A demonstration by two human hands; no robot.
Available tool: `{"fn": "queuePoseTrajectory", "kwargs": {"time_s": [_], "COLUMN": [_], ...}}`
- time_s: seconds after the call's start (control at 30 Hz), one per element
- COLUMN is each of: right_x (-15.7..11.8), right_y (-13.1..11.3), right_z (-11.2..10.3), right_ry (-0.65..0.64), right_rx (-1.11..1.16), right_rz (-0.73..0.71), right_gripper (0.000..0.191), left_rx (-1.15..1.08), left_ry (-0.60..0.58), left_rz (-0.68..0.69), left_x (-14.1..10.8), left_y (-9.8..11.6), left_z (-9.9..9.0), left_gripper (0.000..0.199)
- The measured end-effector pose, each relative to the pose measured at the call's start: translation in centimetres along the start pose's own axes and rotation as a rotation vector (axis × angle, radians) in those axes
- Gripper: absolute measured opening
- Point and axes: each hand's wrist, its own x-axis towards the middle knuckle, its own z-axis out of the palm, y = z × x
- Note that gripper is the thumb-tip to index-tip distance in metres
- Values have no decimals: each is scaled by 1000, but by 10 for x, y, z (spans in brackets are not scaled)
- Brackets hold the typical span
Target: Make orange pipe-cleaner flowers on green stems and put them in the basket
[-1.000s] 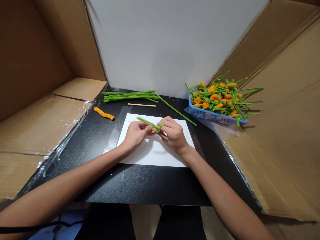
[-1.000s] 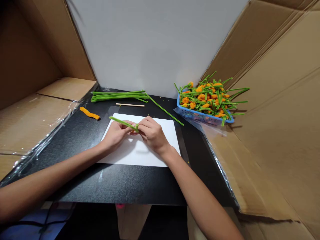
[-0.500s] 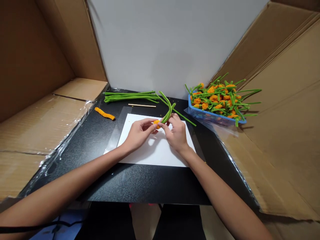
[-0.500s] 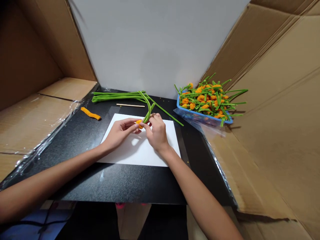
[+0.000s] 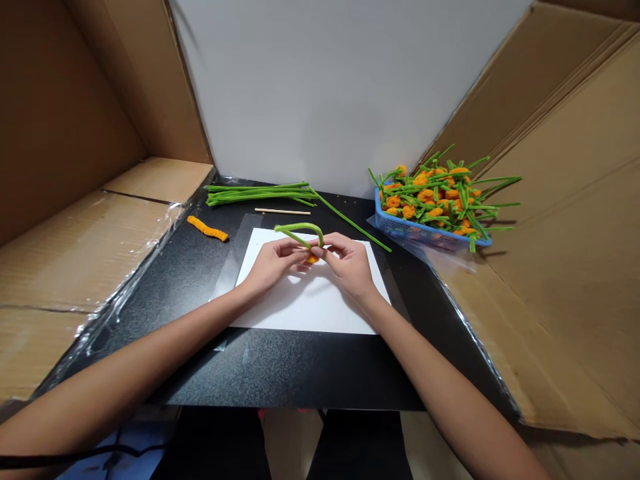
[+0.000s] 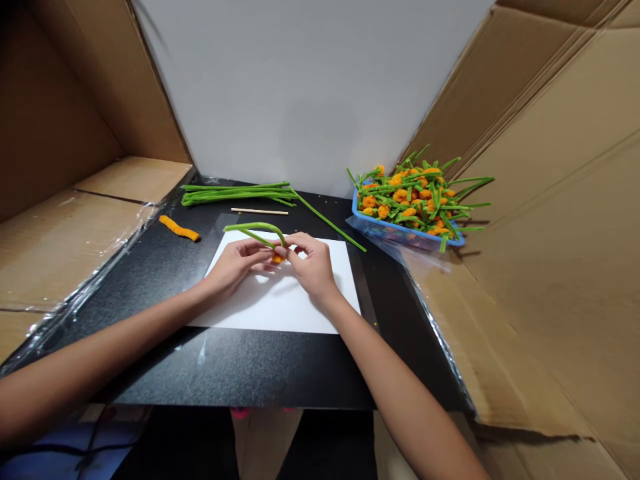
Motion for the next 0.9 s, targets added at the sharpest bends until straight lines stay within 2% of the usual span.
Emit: {"fn": "queuePoseTrajectory", "kwargs": {"time_s": [0.07, 0.17, 0.33, 0.47, 0.63, 0.7, 0.9], "right_x": [-2, -4, -8, -7, 0, 2, -3], "right_y": [-1, -3, -9, -13, -11, -10, -10], "right_z": [3, 8, 12, 9, 4, 3, 10], "right_ry": [36, 118, 237, 188, 55, 43, 199], "right_rx": [22, 53, -102, -174, 4, 57, 132], "right_rz": [43, 98, 24, -17, 148, 208, 369], "right_gripper": [15, 23, 19, 8, 12, 12, 16], "left_rx": [41, 127, 89, 43, -39, -21, 41], "left_ry": [-18, 25, 106, 134, 153, 151, 99], "left_rz": [61, 128, 130, 93, 66, 61, 72], "left_x": [-2, -4, -5, -4, -2, -2, -2], "left_y": [1, -1, -3, -4, -7, -7, -5], "left_z": [2, 3, 5, 5, 5, 5, 5], "left_gripper": [41, 39, 29, 23, 18, 16, 15]}}
